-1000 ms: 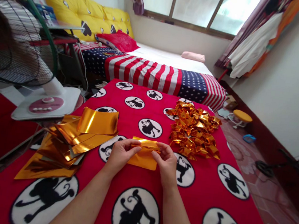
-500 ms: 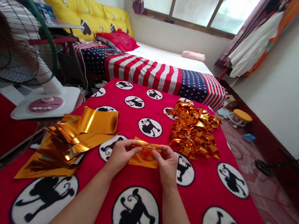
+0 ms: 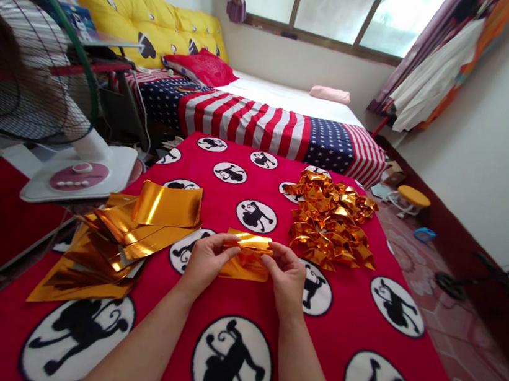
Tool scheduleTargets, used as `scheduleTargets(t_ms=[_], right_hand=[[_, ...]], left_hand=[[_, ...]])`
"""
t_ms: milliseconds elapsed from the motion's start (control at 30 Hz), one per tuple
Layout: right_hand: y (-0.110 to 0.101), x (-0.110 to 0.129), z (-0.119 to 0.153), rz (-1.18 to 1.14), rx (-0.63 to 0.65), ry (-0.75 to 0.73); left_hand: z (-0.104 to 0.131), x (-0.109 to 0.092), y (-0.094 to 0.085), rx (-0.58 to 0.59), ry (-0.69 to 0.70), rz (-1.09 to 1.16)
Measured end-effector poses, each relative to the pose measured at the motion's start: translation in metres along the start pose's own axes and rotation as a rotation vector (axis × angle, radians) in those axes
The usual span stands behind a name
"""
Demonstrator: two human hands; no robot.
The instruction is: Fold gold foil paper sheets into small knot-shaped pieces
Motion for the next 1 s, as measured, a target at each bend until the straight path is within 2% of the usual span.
scheduleTargets(t_ms=[200,633,833,1000], right_hand=[[-0.0007,0.0017,0.0017,0.041,-0.027,-0.021],[-0.0023,0.0004,0.0005,0.03,-0.076,-0.023],[-0.0025,-0.0018,-0.0005,0.047,-0.042,-0.007],[-0.0024,-0.0006,-0.0009,0.033,-0.019,0.021]], left_hand=[[0.0001,0.0066,-0.0045,-0.06,-0.006,-0.04],[-0.0007,0.0074,-0.0031,-0.036,0.002,-0.025],[-0.0005,0.009,-0.0041,-0.039,0.021,-0.052],[-0.0009,0.0071,-0.0024,-0.037,-0.006,0.056]])
Point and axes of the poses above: each hand's wrist, its own z-axis away from the middle knuckle, its own y-axis out of the palm, x = y × z, the point moved 6 cm from there along -z, towards the middle knuckle, and after that the axes turned 2 degrees about x, right-handed, at the moved point
